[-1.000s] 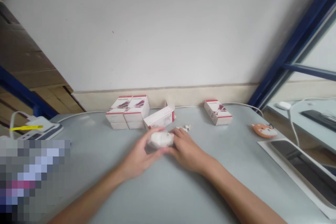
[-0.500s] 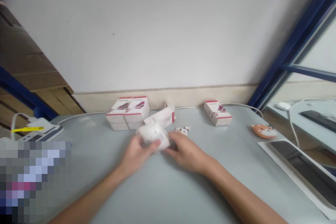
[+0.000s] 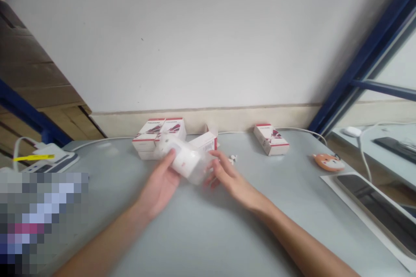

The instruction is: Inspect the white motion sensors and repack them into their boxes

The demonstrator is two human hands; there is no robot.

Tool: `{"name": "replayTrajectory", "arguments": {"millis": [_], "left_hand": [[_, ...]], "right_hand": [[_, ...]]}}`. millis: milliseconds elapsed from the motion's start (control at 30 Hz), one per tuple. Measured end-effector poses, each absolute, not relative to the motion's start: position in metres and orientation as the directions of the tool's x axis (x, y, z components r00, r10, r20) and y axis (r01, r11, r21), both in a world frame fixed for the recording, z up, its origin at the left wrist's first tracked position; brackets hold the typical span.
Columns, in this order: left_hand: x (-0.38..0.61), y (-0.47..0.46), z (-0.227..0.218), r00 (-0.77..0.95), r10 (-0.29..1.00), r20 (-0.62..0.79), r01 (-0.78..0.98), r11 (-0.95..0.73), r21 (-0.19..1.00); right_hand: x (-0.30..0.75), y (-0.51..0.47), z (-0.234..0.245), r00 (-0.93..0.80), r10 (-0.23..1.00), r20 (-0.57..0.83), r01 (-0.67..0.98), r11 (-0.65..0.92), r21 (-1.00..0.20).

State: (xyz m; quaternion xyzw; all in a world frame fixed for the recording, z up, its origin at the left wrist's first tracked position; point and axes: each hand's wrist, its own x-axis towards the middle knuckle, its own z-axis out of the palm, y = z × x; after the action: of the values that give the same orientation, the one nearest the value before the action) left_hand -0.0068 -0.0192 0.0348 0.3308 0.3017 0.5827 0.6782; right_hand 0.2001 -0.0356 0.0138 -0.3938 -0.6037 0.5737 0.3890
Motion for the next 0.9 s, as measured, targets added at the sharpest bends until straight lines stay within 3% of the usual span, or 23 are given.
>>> {"name": "replayTrajectory", "arguments": {"millis": [67,300,567,767,900], "left_hand": [[-0.005,-0.021,0.032,0.139,0.99,0.005,-0.571,0.076,0.817],[-0.001,-0.026,0.026,0.143,0.99,0.009,-0.519,0.067,0.852],[-0.002,-0.027,0.032,0.269,0.963,-0.013,-0.597,0.177,0.782],[-0.005,-0.025,0.034,0.336,0.942,0.009,-0.604,0.208,0.769],[-0.01,-0.027,0.034,0.394,0.919,0.017,-0.485,0.191,0.853]], "right_hand": [[0.195,-0.039,0.01,-0.422,0.906,0.004,-0.013,-0.002,-1.0],[0.179,-0.033,0.002,-0.302,0.948,0.098,-0.214,0.032,-0.976],[0.187,-0.038,0.018,-0.352,0.932,-0.092,-0.474,-0.262,-0.841],[0.191,-0.035,0.016,-0.322,0.934,-0.157,-0.604,-0.33,-0.725],[0.195,-0.031,0.015,-0.271,0.943,-0.195,-0.674,-0.33,-0.661]]}}
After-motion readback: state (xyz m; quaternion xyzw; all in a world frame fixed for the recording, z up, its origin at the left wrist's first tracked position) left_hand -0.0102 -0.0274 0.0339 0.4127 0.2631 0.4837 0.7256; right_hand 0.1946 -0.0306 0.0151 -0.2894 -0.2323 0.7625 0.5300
